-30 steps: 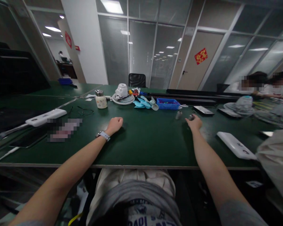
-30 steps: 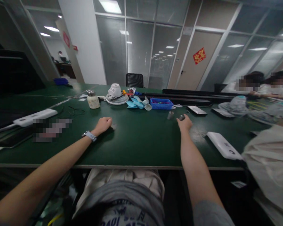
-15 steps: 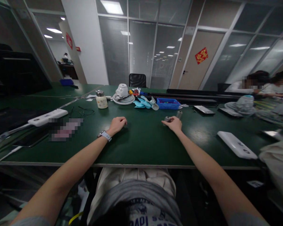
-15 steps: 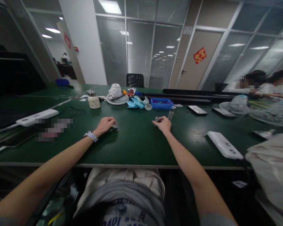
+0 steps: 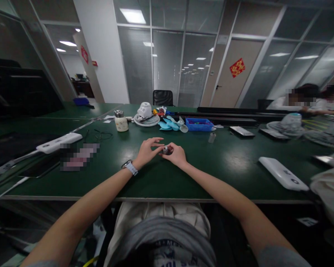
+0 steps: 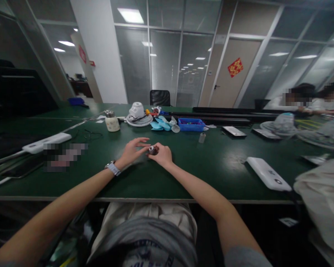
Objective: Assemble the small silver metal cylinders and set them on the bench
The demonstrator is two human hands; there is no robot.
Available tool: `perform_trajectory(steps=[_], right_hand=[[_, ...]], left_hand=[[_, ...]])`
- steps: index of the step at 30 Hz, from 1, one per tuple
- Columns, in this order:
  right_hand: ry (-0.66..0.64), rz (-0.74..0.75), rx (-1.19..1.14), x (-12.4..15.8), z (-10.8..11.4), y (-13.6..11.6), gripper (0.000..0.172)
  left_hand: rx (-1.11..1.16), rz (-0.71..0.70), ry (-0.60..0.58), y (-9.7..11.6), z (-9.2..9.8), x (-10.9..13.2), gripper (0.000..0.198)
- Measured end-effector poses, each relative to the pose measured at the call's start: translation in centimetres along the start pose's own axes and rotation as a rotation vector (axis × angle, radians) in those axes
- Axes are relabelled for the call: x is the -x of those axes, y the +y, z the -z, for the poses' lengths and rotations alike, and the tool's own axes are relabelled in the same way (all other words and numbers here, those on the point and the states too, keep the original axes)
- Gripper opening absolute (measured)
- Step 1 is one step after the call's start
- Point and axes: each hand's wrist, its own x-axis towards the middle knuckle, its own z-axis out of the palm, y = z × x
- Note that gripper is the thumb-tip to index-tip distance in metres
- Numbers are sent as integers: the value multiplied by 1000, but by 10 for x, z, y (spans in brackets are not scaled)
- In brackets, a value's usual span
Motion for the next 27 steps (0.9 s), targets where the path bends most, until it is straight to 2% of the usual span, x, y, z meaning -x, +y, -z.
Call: perform_trajectory(steps=[4,7,10,13,15,18,20,23,27], right_hand=[[7,35,34,1,3,-5,31],[4,36,19,1,3,-5,32],[0,-4,-30,1,2,-1,35],[-20,-67,-117,0,2,3,42],[-48,-93,-192,-1,3,7,45],[-92,-117,-268,-1,5,9,48],[-103,-126,-273,0,5,10,48],[-102,-148,-298,0,3,10,52],[-69,-274,-469,-1,2,10,52]], left_hand=[[-22,-39,7,5,1,0,34],[2,-16,15,12,0,0,27],[104,36,80,15,1,-2,26],[140,92,148,8,6,-4,30],[108,139,88,-5,11,-4,32],[43,169,-125,-29,14,0,37],[22,175,-221,-41,14,3,38],[-4,181,-264,-45,11,5,40],[-125,156,-197,-34,9,2,36]])
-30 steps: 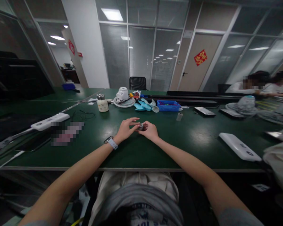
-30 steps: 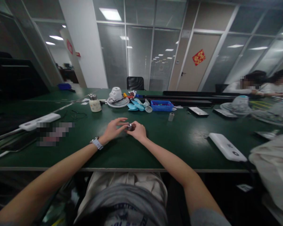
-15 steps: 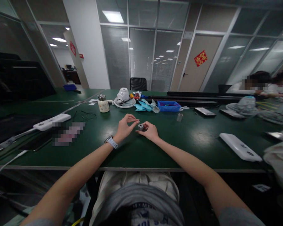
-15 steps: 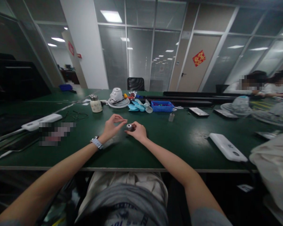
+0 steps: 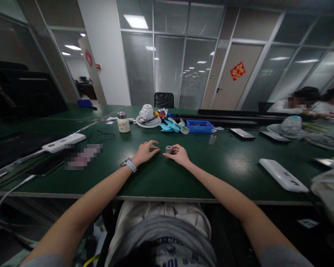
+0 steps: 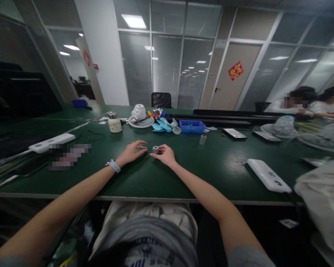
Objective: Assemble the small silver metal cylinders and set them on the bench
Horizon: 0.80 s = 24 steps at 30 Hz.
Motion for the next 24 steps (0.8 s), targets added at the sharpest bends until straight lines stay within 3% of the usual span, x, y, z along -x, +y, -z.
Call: perform_trajectory(steps=[4,8,12,17,24], right_hand=[[-7,-134,-242,-4,6,-3,33],[-52,-285,-553,-7,14,-9,17],[-122,-426,-780,-4,20,-17,19],[-156,-519,-845,0,23,-24,29],[-146,-515,-817,-1,21,-24,19]], left_hand=[[-50,45,85,5,2,-2,30],[-51,83,99,1,5,-3,34],[-84,83,84,-2,5,-3,36],[-84,92,74,-1,3,-3,36],[-72,93,74,3,5,-3,34]])
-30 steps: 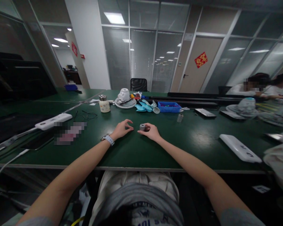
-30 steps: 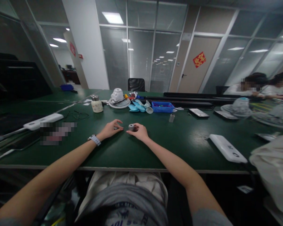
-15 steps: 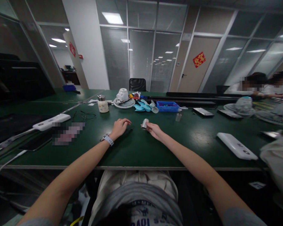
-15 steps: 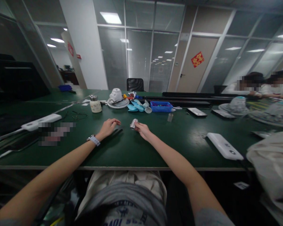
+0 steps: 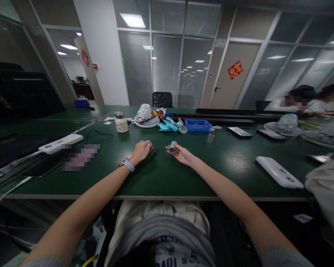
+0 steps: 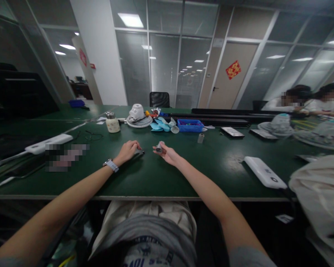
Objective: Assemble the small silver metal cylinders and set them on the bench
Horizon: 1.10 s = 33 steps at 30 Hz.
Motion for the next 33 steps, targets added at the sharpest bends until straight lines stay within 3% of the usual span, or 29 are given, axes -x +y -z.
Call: perform_trajectory(steps=[8,16,33], right_hand=[[0,3,7,6,-1,1,12],[-22,-107,-62,5,4,-3,17],[100,-105,-81,7,1,-4,22]], left_hand=[[-5,-1,-7,2,0,0,35],[-2,-3,-19,3,1,1,33],[5,-9,-25,3,0,1,34]])
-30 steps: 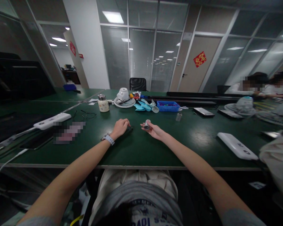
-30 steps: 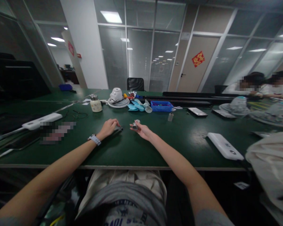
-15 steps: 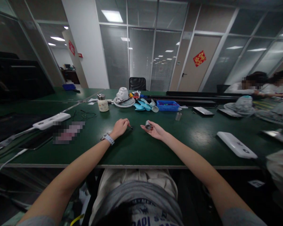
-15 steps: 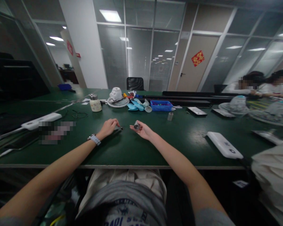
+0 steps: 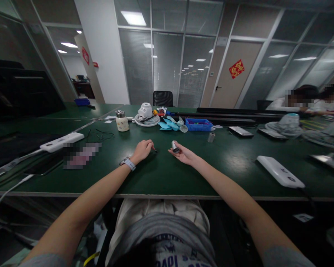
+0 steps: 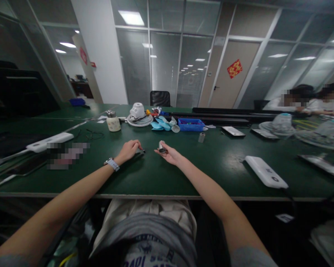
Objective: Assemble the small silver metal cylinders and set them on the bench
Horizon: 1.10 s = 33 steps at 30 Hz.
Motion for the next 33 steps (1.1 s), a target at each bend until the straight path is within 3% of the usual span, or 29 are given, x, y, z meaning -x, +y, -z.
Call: perform_trajectory(steps=[8,24,33], right_hand=[[-25,12,-1,-5,5,2,35],[-5,23,36,5,-4,-2,13],[-37,-8,0,1,2,-2,37]], left_hand=[[9,-1,-6,-2,-2,0,34],[12,4,-28,0,0,1,34],[-1,-3,-24,1,-1,0,34]])
